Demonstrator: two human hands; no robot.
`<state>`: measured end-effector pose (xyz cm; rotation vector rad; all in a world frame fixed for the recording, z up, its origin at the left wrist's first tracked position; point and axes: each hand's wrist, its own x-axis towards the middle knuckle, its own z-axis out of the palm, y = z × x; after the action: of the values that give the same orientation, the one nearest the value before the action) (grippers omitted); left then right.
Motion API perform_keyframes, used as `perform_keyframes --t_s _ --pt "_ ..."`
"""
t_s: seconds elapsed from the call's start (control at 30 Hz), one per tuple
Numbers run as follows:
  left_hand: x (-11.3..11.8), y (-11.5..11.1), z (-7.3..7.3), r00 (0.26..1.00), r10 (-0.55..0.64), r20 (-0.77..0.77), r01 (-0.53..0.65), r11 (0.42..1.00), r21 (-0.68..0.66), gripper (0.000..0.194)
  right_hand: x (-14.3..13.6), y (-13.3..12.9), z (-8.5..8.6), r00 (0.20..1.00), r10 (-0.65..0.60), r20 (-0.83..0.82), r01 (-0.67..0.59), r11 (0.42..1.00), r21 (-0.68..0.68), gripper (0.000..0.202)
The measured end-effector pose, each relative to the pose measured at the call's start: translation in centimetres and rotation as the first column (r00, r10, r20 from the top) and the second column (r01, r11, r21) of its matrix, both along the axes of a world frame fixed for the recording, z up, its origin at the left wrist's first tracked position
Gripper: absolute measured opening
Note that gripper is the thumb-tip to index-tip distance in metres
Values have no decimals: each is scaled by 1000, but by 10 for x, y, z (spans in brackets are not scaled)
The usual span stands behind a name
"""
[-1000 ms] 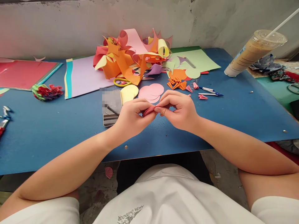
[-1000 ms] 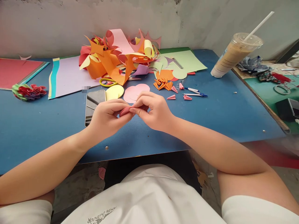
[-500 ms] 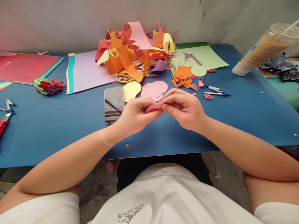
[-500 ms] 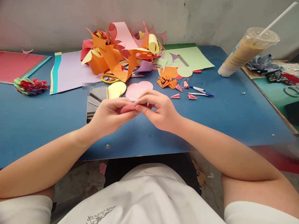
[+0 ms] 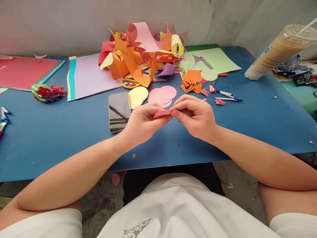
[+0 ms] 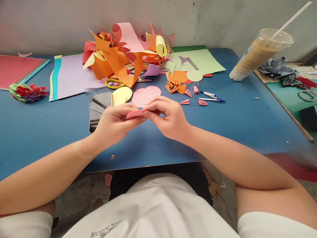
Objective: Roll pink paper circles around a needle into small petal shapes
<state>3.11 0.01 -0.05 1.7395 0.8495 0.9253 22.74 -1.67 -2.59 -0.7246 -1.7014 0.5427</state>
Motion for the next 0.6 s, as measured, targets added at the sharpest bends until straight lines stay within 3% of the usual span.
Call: perform_keyframes --t_s 0.13,0.4,0.5,0.6 --pt "-1 0 2 1000 -4 -20 4 1000 19 25 1 1 1 998 -30 49 25 996 90 7" --pt "-3 -1 0 998 -21 -59 29 990 139 34 0 0 2 996 -27 84 15 990 141 16" --pt "-3 -2 0 996 -4 -84 22 975 223 27 -1 0 2 999 -17 42 12 993 119 26" --pt "-2 -3 2 996 3 -91 15 979 204 25 0 2 2 999 16 34 -18 998 59 25"
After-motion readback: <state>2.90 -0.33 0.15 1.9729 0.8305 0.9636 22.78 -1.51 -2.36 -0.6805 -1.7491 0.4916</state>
